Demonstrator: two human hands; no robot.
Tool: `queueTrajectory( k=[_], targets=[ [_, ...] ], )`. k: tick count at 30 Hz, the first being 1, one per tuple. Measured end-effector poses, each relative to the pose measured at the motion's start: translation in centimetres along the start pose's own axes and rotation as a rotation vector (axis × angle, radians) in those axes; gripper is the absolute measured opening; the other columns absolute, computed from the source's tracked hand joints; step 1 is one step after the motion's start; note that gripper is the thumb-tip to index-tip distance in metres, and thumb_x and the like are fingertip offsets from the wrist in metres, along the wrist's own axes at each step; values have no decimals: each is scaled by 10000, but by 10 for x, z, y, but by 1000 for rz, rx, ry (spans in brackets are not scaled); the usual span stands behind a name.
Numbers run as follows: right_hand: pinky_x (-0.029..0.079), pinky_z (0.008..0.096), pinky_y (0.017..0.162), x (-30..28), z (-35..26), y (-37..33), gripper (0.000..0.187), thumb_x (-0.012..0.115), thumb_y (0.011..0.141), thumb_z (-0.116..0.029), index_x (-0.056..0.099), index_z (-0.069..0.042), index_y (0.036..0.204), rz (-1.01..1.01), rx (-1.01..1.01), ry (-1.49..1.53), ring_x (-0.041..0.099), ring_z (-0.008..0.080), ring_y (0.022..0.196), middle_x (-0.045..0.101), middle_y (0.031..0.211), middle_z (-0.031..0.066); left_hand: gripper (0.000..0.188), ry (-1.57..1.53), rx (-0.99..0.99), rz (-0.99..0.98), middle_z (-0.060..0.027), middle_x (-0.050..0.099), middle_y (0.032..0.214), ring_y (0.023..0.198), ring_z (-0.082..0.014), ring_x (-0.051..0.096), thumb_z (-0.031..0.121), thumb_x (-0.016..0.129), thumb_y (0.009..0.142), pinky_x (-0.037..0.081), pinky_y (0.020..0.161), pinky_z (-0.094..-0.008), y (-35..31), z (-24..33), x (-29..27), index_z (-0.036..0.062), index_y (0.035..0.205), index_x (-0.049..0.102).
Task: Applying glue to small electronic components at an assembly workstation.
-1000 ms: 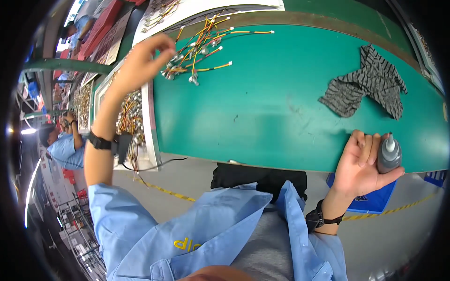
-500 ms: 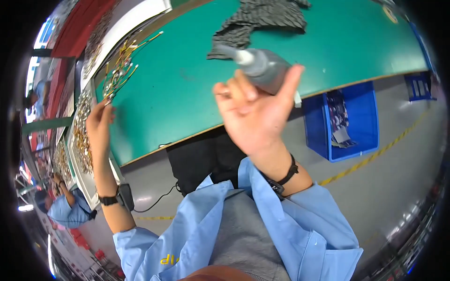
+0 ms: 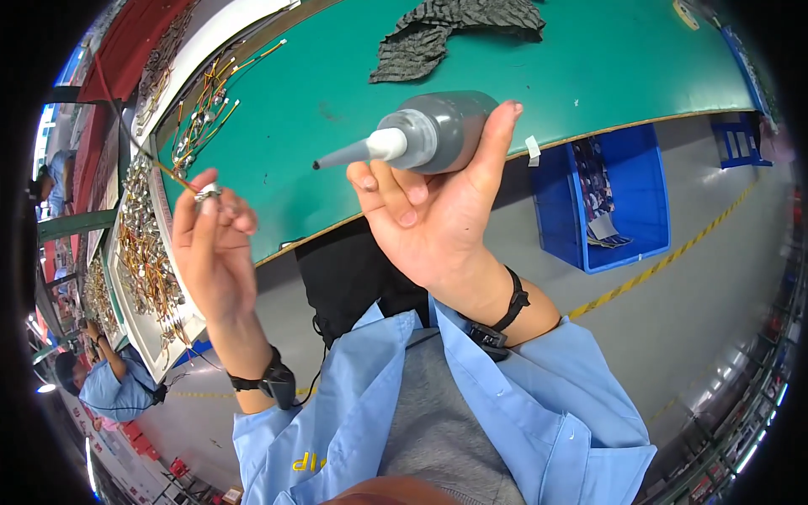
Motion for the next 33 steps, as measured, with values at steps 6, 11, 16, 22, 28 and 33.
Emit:
queueTrajectory(
  k=[6,11,16,22,28,33],
  targets=[
    [337,272,634,0,2,-2,786,410,757,-780,617,-29,864,44,-59,-121,214,106,379,297,423,-19,257,-51,-45,-54,-117,592,789,721,-150,561,77,522,902,462,650,-270,-16,-23,20,-64,1116,530],
    [373,303,677,-8,-49,2,731,419,796,-735,594,-34,904,119,-307,-385,267,104,426,365,493,2,215,176,-56,-29,-109,619,817,760,-135,573,102,526,904,463,702,-281,8,-42,14,-43,1059,563],
    [398,322,702,-10,-106,5,653,451,831,-668,576,-34,926,108,-519,-569,314,106,457,401,553,13,223,277,-141,-94,-96,599,972,948,-183,557,135,511,912,433,805,-301,52,-66,57,-13,1069,569],
    [399,274,571,14,-151,8,417,603,848,-445,584,-33,906,146,-805,-1123,410,88,502,496,617,11,216,576,-206,-303,-142,576,1142,1145,-220,489,173,497,903,330,973,-314,102,-89,101,6,1006,588],
    [417,237,530,41,-165,40,276,712,800,-287,624,-28,847,268,-784,-1447,520,74,590,605,702,17,255,591,-13,-328,-148,606,1050,999,-187,535,219,470,901,392,864,-294,125,-106,117,-21,903,556],
    [469,232,646,68,-128,71,253,750,760,-253,666,-34,856,-108,-650,-1860,590,75,725,660,790,9,255,538,59,-363,-166,606,1067,1003,-211,536,217,436,909,386,874,-311,130,-112,120,-19,913,533]
  ],
)
Point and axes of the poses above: each hand's wrist, its own y-axis towards the middle knuckle, its own x-axis out of the palm, z = x × y, the point moved 8 cm from there along y, towards the middle knuckle
